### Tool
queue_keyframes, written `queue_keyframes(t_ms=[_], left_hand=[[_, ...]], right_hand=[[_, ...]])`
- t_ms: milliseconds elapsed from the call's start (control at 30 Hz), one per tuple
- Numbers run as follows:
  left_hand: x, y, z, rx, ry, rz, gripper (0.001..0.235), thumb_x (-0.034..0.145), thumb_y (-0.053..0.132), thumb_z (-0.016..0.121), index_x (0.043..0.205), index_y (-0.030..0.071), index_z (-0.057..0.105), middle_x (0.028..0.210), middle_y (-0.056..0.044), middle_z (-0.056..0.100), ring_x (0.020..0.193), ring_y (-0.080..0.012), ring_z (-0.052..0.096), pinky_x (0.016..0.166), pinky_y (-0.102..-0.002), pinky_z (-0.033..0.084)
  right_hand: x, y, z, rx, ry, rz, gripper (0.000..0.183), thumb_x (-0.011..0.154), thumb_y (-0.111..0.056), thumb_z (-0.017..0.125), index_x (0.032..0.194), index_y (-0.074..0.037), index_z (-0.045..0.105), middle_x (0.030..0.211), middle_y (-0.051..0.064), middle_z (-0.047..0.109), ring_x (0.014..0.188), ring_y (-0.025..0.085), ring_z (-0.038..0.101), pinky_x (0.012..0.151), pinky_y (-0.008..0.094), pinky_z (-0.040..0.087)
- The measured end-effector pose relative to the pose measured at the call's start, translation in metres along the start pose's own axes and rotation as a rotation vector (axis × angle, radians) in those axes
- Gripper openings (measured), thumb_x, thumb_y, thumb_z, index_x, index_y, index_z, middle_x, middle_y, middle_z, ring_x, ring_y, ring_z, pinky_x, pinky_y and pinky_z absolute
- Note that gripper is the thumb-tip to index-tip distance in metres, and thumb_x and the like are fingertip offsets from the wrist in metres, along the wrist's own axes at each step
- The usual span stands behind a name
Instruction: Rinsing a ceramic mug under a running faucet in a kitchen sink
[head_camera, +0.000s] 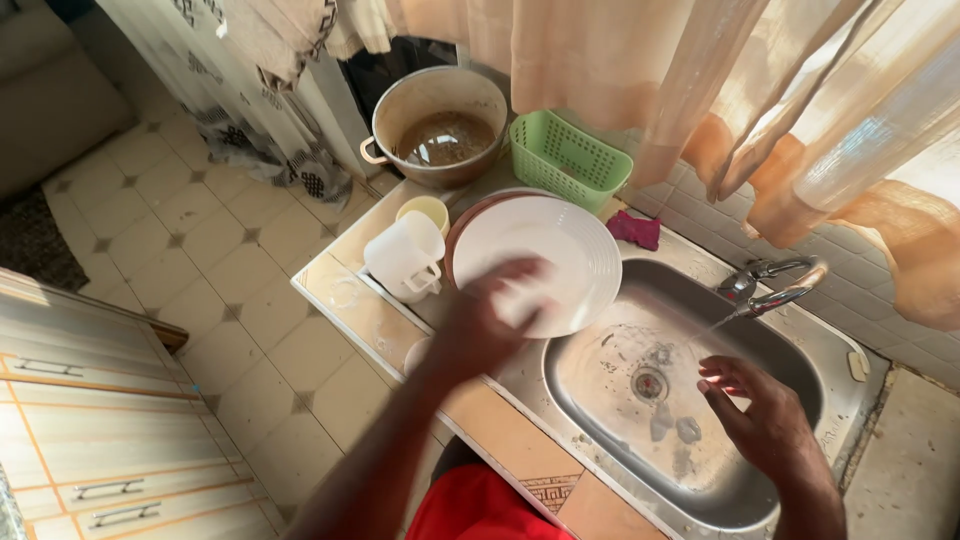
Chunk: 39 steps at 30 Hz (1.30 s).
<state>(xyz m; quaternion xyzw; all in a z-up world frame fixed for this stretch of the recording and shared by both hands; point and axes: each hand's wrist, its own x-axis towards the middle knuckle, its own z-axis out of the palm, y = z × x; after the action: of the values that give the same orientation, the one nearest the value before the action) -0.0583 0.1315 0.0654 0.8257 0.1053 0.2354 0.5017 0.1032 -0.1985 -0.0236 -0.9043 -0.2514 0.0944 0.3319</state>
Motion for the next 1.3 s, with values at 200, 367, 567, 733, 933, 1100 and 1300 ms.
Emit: queue_keyframes(t_ms=[200, 367, 567, 733, 933, 1100, 1300], left_hand=[[0.031, -0.06, -0.096, 0.706, 0.1, -0.149, 0.122, 0.064, 0.039, 0.095, 0.158, 0.016, 0.021, 0.163, -0.016, 0.03, 0.153, -0.0396, 0.016, 0.12, -0.058, 0.011], [0.042, -0.107, -0.11, 0.704, -0.056, -0.235, 0.114, 0.071, 0.022, 0.088, 0.161, 0.021, 0.018, 0.158, -0.014, 0.036, 0.149, -0.037, 0.026, 0.121, -0.057, 0.012], [0.034, -0.086, -0.117, 0.644, 0.05, -0.108, 0.116, 0.067, 0.019, 0.085, 0.16, 0.019, 0.017, 0.146, -0.012, 0.058, 0.131, -0.0459, 0.049, 0.107, -0.057, 0.037], [0.025, 0.004, -0.079, 0.389, 0.129, 0.424, 0.11, 0.069, 0.004, 0.086, 0.157, 0.001, 0.02, 0.145, -0.021, 0.057, 0.138, -0.0355, 0.054, 0.115, -0.048, 0.043], [-0.004, 0.037, 0.049, -0.087, -0.111, 0.337, 0.081, 0.072, 0.012, 0.08, 0.145, 0.006, 0.046, 0.148, -0.018, 0.052, 0.145, -0.0349, 0.047, 0.124, -0.045, 0.034], [-0.011, -0.005, 0.145, -0.212, -0.231, 0.22, 0.104, 0.066, 0.023, 0.087, 0.154, 0.004, 0.034, 0.145, -0.015, 0.059, 0.135, -0.0362, 0.055, 0.113, -0.051, 0.041], [0.015, -0.031, 0.213, -0.112, -0.519, -0.034, 0.105, 0.069, 0.019, 0.078, 0.16, 0.019, 0.026, 0.16, -0.014, 0.04, 0.149, -0.0384, 0.036, 0.114, -0.066, 0.034]], right_hand=[[-0.005, 0.004, -0.01, 0.008, -0.068, 0.074, 0.031, 0.089, -0.024, 0.068, 0.118, -0.016, 0.074, 0.11, 0.001, 0.084, 0.096, 0.016, 0.081, 0.097, 0.032, 0.059], [-0.001, 0.01, -0.007, 0.039, -0.074, 0.116, 0.033, 0.088, -0.022, 0.069, 0.119, -0.017, 0.075, 0.111, 0.0, 0.084, 0.099, 0.016, 0.081, 0.095, 0.032, 0.06], [0.002, 0.001, -0.01, 0.057, -0.116, 0.181, 0.036, 0.088, -0.026, 0.068, 0.122, -0.018, 0.075, 0.116, -0.002, 0.083, 0.104, 0.015, 0.08, 0.098, 0.033, 0.058], [-0.007, -0.017, -0.022, 0.148, -0.095, 0.198, 0.034, 0.086, -0.027, 0.07, 0.118, -0.015, 0.077, 0.11, 0.0, 0.086, 0.099, 0.013, 0.082, 0.092, 0.031, 0.062], [-0.01, -0.035, 0.001, 1.017, -0.242, -0.187, 0.063, 0.094, -0.042, 0.061, 0.136, 0.003, 0.051, 0.126, 0.026, 0.073, 0.118, 0.04, 0.073, 0.103, 0.049, 0.058], [0.002, -0.013, 0.024, 1.196, -0.154, 0.064, 0.066, 0.104, -0.045, 0.032, 0.154, -0.003, 0.035, 0.137, 0.027, 0.057, 0.123, 0.039, 0.062, 0.104, 0.061, 0.048], [0.021, 0.053, 0.048, 1.184, 0.038, 0.449, 0.057, 0.105, -0.044, 0.046, 0.137, 0.003, 0.053, 0.123, 0.027, 0.065, 0.104, 0.04, 0.068, 0.085, 0.056, 0.058]])
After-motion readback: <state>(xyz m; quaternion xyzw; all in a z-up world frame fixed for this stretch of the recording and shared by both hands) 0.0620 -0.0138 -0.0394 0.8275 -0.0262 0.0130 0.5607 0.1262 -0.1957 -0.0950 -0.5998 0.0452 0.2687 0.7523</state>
